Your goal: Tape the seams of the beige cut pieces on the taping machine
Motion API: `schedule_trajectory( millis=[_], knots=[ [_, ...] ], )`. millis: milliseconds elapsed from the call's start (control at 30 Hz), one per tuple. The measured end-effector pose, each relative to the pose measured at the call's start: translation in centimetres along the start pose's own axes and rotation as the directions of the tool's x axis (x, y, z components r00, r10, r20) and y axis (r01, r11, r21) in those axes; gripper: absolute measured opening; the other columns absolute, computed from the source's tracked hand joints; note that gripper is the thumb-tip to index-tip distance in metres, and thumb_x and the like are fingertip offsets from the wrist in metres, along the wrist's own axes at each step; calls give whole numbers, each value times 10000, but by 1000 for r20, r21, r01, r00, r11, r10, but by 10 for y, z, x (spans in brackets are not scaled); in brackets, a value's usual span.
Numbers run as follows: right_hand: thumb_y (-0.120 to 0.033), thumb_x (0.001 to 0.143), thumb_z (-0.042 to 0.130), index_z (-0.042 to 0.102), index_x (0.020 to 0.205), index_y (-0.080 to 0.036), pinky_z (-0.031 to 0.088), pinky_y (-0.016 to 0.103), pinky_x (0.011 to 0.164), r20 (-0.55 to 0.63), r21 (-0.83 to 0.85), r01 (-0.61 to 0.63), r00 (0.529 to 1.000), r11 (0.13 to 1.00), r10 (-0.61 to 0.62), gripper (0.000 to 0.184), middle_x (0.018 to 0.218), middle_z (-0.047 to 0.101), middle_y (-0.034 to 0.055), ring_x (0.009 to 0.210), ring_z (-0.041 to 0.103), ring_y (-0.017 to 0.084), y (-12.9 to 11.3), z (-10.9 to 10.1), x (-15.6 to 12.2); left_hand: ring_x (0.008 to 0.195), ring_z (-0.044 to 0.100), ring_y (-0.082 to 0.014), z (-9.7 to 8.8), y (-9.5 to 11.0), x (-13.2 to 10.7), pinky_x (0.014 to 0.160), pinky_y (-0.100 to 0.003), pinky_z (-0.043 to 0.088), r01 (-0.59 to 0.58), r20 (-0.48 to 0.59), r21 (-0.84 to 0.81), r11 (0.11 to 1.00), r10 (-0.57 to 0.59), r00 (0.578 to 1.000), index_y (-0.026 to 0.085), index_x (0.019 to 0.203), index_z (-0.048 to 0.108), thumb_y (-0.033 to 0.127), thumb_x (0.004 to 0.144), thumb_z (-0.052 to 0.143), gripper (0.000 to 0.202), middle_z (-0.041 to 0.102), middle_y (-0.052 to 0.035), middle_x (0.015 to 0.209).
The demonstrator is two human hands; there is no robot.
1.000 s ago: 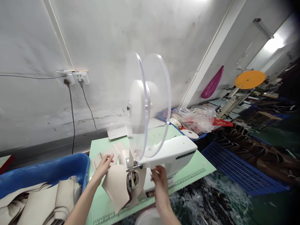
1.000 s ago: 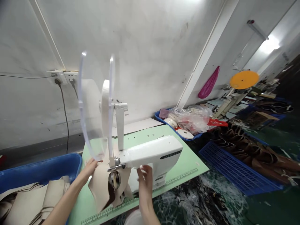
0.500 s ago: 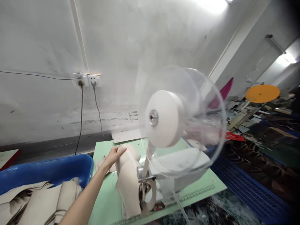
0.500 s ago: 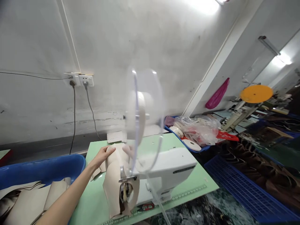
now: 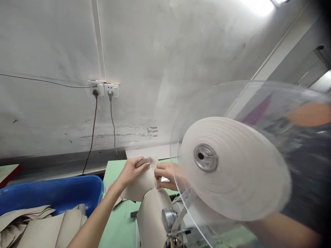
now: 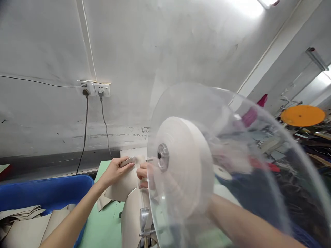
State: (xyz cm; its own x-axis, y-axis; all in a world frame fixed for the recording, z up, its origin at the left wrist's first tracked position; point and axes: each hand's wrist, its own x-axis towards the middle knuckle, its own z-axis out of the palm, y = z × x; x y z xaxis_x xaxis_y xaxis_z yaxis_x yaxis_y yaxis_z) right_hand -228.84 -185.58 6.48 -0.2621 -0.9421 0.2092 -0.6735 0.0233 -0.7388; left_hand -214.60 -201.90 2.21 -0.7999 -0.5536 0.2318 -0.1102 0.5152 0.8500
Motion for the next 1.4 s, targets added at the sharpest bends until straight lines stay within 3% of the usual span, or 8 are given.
schedule_trajectory(
  millis=[133, 333, 633, 700, 833, 1000, 1133, 1400],
  knots=[
    [-115, 686, 717, 689, 612, -181, 341, 231, 663, 390, -49, 286, 887, 957, -246, 103, 628, 626, -35, 639, 498, 88, -8, -3, 32, 614, 344, -116, 0, 1, -1, 568, -238, 276, -41, 2, 31, 999, 41, 999, 195, 599, 389, 441, 875, 529, 396, 364, 53, 603],
    [-177, 733, 724, 641, 605, -176, 269, 256, 610, 539, -283, 501, 789, 818, -296, 152, 619, 611, -29, 592, 446, 100, 7, 7, 37, 600, 320, -105, 4, 0, 1, 558, -231, 251, -39, 27, 33, 999, 38, 999, 190, 587, 370, 414, 885, 543, 411, 321, 62, 592],
    [-362, 707, 770, 588, 1029, -156, 393, 337, 790, 246, -480, 380, 924, 791, -294, 424, 1029, 614, 92, 957, 527, 246, 27, -3, 63, 610, 413, -111, -4, 0, 4, 565, -212, 283, -35, 140, 103, 994, 20, 990, 180, 650, 574, 365, 904, 513, 320, 495, 46, 621],
    [-274, 607, 829, 584, 1125, -169, 374, 380, 927, 351, -331, 392, 896, 858, -273, 583, 1117, 606, 90, 1098, 494, 273, 31, -4, 78, 615, 438, -115, -10, 1, 3, 564, -213, 287, -52, 181, 142, 989, 26, 983, 183, 655, 604, 372, 907, 507, 329, 534, 38, 636],
    [-126, 701, 676, 665, 710, -151, 402, 303, 738, 611, -165, 235, 787, 958, -88, 28, 632, 581, -12, 696, 555, 160, 53, 8, 102, 661, 509, -153, -20, -17, -21, 558, -216, 317, 96, 162, 243, 965, -137, 977, 194, 782, 681, 494, 785, 652, 301, 622, 16, 705],
    [-286, 831, 588, 612, 693, -150, 367, 249, 631, 530, -76, 134, 845, 988, -74, 195, 703, 560, 0, 678, 489, 126, 74, 11, 110, 764, 605, -222, -5, -77, -100, 600, -228, 414, 478, 354, 51, 877, -463, 813, 142, 801, 735, 477, 562, 809, 418, 701, -23, 801],
    [-496, 911, 485, 557, 761, -161, 362, 239, 564, 520, 10, 52, 852, 999, -50, 375, 684, 511, -10, 618, 443, 116, 91, 19, 109, 951, 611, -263, 7, -112, -146, 795, -287, 472, 493, 47, -304, 815, -504, 862, 150, 863, 745, 539, 744, 673, 413, 726, -66, 958],
    [-575, 924, 449, 514, 1219, -210, 493, 269, 653, 472, 295, -222, 879, 929, 60, 474, 969, 625, 53, 848, 594, 186, 113, 40, 112, 972, 653, -265, -2, -123, -140, 885, -348, 501, 287, -203, -755, 590, -625, 754, 155, 1047, 685, 533, 696, 762, 522, 727, -100, 1022]
  ],
)
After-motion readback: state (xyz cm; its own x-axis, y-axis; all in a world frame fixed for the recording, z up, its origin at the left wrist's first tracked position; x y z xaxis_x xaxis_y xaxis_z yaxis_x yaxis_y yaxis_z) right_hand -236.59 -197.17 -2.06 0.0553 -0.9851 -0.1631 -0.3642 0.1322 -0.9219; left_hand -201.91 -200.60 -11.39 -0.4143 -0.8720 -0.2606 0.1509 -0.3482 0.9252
